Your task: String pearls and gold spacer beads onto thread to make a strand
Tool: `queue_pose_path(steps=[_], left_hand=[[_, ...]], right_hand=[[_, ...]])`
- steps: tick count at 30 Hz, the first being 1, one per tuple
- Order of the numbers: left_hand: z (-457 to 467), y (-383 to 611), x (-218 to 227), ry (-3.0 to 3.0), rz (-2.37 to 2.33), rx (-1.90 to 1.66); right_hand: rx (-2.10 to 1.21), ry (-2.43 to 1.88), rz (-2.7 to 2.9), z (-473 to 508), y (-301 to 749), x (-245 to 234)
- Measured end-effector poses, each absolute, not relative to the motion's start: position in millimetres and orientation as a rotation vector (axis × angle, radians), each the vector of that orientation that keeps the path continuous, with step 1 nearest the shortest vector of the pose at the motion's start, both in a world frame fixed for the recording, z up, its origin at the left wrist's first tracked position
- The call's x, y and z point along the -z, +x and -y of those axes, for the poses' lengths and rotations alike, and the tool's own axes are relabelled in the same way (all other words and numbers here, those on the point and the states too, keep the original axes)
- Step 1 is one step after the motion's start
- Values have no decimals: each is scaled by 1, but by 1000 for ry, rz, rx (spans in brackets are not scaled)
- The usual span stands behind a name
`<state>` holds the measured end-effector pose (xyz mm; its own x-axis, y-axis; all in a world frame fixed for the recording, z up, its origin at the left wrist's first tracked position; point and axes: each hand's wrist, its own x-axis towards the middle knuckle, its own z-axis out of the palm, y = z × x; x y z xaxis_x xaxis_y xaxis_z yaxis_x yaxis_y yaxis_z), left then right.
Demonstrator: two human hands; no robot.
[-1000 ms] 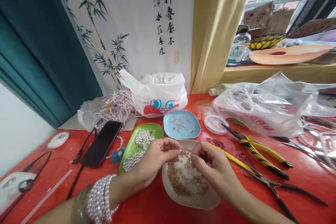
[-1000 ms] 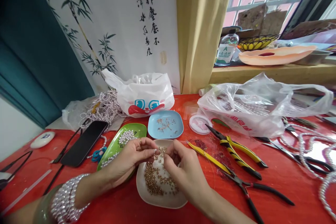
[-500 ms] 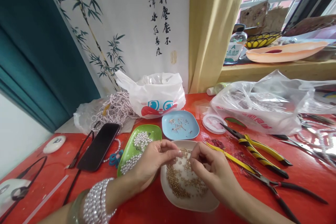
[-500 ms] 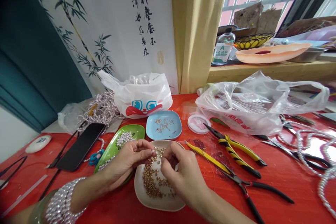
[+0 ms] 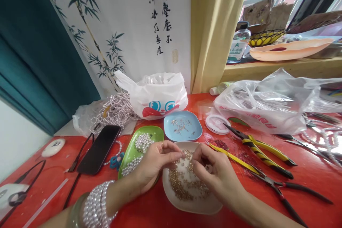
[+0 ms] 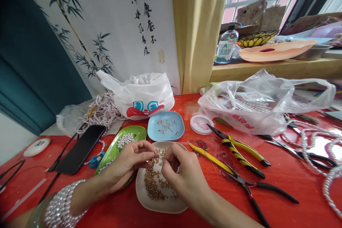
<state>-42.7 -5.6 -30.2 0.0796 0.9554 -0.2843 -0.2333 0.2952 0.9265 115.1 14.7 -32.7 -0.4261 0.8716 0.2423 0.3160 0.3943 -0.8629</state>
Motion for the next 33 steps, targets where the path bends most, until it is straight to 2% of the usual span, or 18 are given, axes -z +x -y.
queue_pose_path(steps=[5,12,19,27,33], left_hand=[[7,-41,26,892,-1162,-1050],[8,-40,28,1146,-1287,-950],[-7,-37,24,1668,-1436,-881],[-28,-21,44,2339,-1513,-624],[-32,-19,51,2580,-1521,-508]], right_hand=[[-1064,-1034,1874,-15,116,37],[-1352,-1021,1479,-25,121,32],[-1316,-991,1362,-32,125,22],[-1341,-954,1345,-32,127,18],[-1387,-934,1328,-31,126,16]])
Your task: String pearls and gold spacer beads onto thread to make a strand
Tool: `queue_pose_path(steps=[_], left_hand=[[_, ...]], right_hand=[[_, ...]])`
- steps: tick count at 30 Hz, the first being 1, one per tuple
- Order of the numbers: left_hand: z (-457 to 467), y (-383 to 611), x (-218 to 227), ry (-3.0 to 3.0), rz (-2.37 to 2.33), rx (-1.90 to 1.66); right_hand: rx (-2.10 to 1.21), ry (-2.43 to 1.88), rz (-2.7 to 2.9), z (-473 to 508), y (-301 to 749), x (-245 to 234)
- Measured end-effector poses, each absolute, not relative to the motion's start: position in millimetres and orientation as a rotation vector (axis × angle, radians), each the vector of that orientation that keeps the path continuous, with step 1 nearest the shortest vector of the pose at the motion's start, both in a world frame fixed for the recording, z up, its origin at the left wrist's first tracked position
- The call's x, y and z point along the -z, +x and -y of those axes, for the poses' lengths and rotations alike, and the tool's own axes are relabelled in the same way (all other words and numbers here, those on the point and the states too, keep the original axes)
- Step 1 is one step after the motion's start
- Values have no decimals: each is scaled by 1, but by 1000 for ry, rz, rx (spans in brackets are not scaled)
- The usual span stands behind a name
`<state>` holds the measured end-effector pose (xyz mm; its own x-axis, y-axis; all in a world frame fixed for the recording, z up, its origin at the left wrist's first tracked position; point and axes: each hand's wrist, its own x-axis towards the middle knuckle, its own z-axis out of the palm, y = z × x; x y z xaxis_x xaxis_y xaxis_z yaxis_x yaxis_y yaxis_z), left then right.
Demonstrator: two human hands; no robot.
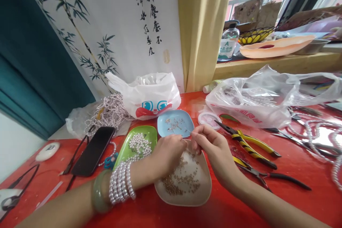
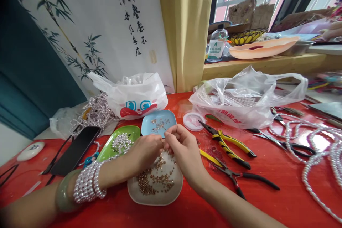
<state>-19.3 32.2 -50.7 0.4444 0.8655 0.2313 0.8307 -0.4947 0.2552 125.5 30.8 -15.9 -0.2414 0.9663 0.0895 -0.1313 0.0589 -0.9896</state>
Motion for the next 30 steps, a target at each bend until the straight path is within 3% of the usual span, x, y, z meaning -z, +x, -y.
queue_pose_path(steps=[6,11,21,30], left_hand=[[-27,-16,44,2456,-1674,-473],[-22,-21,38,2267,-1667,-670],[-4,-39,25,1049,-1223,-899],[-8,-45,28,872,-1084,-915]], right_hand=[[-1402,-924,1339,-28,124,18],[-1370,-941,1373,-24,123,18],[-1344,-956,1605,-8,123,31],[-1217,-1035,1705,-6,124,38]])
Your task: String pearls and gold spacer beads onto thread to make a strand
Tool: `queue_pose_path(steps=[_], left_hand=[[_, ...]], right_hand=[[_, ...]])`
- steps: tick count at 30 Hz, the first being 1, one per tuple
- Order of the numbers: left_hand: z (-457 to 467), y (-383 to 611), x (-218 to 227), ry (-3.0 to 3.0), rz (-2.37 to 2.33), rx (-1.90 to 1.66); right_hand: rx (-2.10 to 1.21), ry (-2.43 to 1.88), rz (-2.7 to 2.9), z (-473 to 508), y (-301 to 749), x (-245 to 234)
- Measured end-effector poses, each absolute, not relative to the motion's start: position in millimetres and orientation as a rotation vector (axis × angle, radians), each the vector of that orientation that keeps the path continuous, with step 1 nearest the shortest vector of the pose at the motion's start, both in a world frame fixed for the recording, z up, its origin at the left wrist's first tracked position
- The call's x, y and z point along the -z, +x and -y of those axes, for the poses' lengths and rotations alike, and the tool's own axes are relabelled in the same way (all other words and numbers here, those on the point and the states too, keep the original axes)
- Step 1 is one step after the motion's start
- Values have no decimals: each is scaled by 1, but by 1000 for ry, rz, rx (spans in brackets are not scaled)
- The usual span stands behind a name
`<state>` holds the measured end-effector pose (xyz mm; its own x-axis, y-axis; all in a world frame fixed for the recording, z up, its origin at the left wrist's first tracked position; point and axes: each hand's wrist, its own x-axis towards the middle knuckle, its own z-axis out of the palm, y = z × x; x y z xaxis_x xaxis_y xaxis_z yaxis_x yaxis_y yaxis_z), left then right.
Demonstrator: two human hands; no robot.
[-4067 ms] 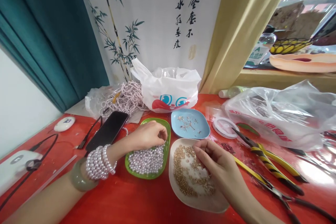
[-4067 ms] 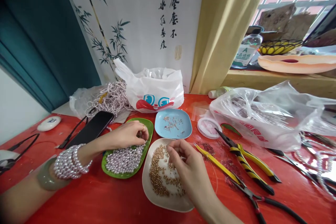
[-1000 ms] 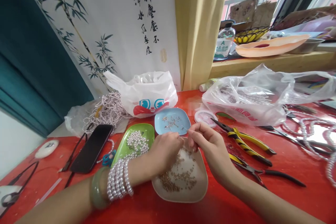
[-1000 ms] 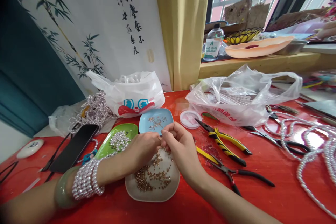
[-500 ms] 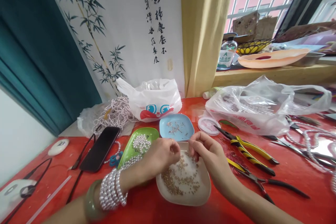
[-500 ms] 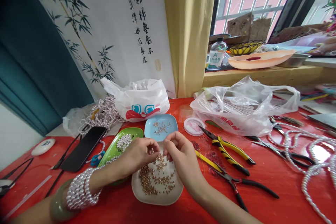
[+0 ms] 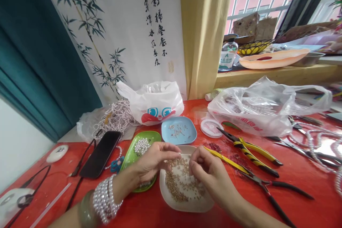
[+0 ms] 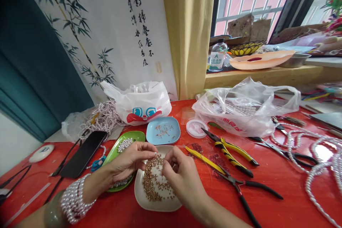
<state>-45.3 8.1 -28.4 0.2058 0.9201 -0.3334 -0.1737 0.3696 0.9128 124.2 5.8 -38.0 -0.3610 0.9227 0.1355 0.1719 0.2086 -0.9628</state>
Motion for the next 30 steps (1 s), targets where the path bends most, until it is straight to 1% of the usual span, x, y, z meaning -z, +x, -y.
queue_pose_path(steps=[12,21,30], left_hand=[[-6,-44,24,878,-1061,-899],[-7,-40,25,843,-1136,-933],[-7,-42,29,847,-1115,-937]], right_hand=[[-1206,-1057,1746,-8,123,41],[-1184,-1036,1771,-8,122,39],[-1140,-1061,1798,-6,123,38]])
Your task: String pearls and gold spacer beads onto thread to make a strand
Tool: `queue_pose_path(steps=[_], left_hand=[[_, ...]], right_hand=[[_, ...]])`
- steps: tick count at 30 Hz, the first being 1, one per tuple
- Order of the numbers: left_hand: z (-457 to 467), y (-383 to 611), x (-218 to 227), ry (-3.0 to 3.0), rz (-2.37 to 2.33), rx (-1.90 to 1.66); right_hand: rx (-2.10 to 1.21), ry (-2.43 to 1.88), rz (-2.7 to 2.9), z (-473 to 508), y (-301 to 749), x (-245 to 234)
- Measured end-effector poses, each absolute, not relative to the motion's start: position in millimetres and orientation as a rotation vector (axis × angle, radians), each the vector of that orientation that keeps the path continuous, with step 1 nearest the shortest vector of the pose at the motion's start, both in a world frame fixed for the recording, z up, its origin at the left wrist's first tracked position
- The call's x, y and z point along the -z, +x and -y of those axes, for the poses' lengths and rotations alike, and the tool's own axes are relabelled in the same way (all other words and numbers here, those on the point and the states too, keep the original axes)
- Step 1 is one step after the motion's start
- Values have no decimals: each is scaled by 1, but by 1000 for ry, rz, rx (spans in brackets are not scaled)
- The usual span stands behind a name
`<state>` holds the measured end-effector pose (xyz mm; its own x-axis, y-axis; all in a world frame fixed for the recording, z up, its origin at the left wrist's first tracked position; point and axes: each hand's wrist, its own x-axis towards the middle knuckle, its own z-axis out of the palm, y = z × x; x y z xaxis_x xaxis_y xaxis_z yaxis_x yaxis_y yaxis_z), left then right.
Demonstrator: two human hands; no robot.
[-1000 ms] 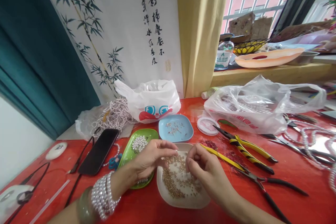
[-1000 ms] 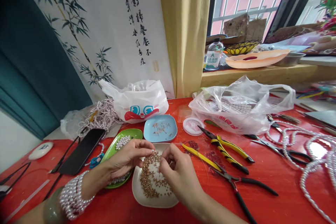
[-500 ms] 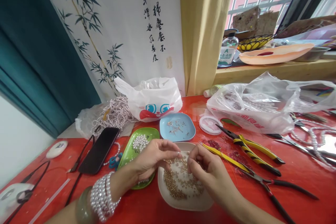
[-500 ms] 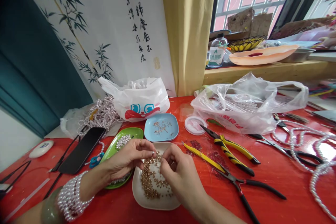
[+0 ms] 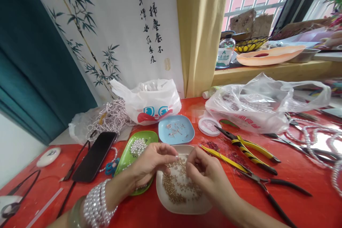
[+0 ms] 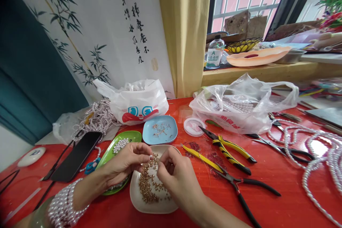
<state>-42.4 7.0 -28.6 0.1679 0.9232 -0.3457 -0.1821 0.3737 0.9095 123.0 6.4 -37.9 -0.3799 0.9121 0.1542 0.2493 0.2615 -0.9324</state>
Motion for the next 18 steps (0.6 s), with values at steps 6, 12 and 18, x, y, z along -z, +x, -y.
queue_pose_path(steps=[6,12,18], left_hand=[[-5,-42,28,874,-1108,-949],[-3,-40,28,927,-1113,-938],[-4,-41,28,1034,-1100,-918]], right_hand=[[-1106,-1083,1807,-6,122,35],[-1145,-1055,1851,-6,121,37],[-1232,-1019,1834,-11,121,41]])
